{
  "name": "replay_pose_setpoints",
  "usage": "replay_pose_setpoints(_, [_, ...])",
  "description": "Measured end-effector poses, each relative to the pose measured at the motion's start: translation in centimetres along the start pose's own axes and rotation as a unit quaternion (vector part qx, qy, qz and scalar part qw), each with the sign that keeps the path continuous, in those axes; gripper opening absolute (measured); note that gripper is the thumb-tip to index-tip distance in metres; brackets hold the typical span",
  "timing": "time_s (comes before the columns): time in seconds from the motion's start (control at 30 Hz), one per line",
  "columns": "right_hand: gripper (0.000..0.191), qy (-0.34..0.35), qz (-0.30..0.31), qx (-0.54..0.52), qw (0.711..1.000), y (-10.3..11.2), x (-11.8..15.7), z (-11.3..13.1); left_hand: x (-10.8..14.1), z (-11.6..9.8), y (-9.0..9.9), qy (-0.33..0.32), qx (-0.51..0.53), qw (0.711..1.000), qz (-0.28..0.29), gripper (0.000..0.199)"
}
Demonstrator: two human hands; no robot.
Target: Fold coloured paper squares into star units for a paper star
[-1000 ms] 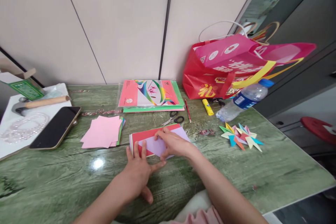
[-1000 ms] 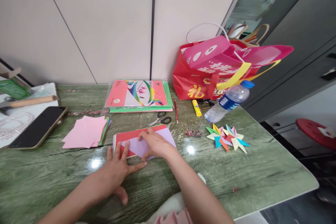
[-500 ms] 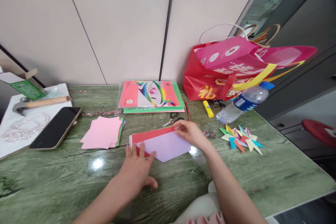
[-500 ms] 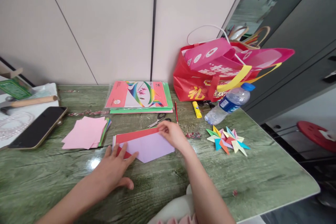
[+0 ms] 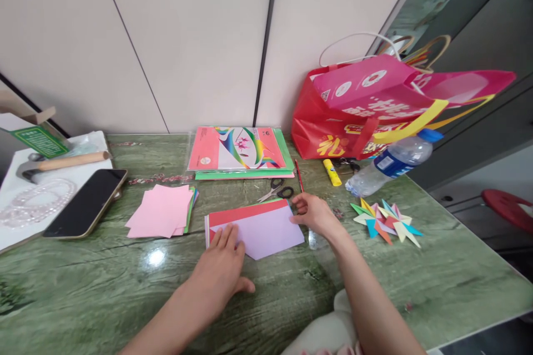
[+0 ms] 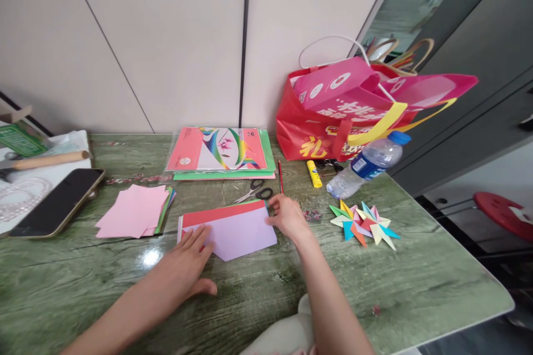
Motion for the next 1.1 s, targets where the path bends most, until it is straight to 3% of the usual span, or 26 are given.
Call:
replay_pose_setpoints(0.3, [0.028,-0.011,0.012,0.016,1.0,0.2,0.8,0.7,-0.3,0.3,-0.7,0.01,-0.004,1.0,-0.005,0.063])
replay_pose_setpoints(0.5, [0.003,0.051,0.012,0.02,0.998,0.6,1.6,2.8,-0.4,0.4,-0.9,-0.004,-0.021,1.0,-0.005,0.066])
replay_pose_setpoints(0.7, [0.018,0.028,-0.002,0.045,0.999,0.3,1.4,2.2,-0.5,0.7,-1.1,-0.003,-0.036,0.999,-0.015,0.064])
replay_pose_setpoints(0.93, [0.022,0.013,0.039,0.041,0.998,-0.3,1.4,1.7,-0.5,0.6,-1.1,0.003,-0.031,0.999,-0.023,0.061])
replay_pose_setpoints(1.0, [0.022,0.044,0.042,0.042,0.997,-0.3,1.6,2.3,-0.5,0.5,-1.1,0.001,-0.033,0.999,-0.02,0.062])
replay_pose_setpoints(1.1, [0.036,0.143,0.083,0.04,0.985,-0.4,2.4,3.8,-0.6,0.6,-1.0,-0.004,-0.036,0.999,-0.014,0.06])
Point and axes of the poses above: each hand's wrist, its own x-axis away from the middle knuckle, its own y-axis out of the back of the hand, z = x × y, the point moved 5 cm from there along -x, towards the middle knuckle, and after that the axes turned 13 degrees about -z, right-handed, at the moved point
